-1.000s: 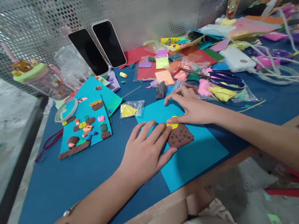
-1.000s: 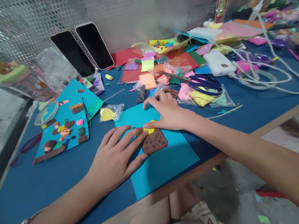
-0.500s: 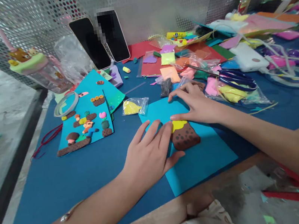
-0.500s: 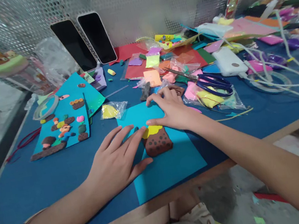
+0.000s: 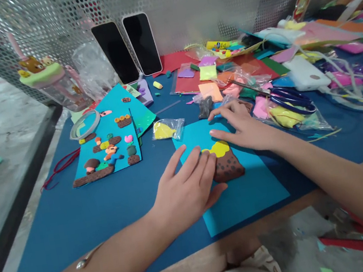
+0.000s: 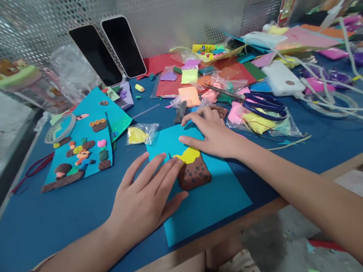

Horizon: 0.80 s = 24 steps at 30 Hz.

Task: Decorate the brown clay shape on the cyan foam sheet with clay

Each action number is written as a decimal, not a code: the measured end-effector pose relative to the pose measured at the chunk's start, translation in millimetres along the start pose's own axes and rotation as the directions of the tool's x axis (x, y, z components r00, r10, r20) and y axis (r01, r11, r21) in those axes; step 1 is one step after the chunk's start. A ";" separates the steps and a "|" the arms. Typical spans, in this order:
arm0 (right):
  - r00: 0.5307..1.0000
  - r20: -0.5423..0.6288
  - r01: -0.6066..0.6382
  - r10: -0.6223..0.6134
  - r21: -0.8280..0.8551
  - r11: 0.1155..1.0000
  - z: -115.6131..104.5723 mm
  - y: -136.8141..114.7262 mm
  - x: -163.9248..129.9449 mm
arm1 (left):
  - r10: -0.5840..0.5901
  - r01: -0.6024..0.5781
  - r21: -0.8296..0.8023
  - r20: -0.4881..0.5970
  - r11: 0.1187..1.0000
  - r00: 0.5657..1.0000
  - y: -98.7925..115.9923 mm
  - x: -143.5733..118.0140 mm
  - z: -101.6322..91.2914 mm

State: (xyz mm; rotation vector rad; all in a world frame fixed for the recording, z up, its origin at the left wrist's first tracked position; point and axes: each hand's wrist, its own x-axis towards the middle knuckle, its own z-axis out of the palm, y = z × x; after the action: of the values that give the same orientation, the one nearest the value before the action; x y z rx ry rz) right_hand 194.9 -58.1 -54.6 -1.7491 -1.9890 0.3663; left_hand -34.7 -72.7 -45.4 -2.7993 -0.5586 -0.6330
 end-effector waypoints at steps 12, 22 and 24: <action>0.999 0.048 0.016 -0.013 -0.056 0.998 5.7 -15.1 5.9 | 0.073 -0.073 -0.002 -0.001 0.997 0.997 1.4 -1.1 4.6; 0.999 0.035 0.005 -0.004 -0.036 0.999 5.2 -15.4 9.2 | 0.134 -0.122 0.170 -0.062 0.978 0.989 6.9 -2.9 1.2; 1.000 0.028 0.011 -0.011 -0.014 1.000 2.9 -17.8 7.8 | 0.165 -0.142 0.219 -0.092 0.965 0.982 9.0 -4.3 0.6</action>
State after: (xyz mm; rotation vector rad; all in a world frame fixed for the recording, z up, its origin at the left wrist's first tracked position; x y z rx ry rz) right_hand 177.5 -52.9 -47.1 -1.7503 -2.0245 0.3764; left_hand -34.4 -82.0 -49.0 -2.5605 -0.3594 -0.6484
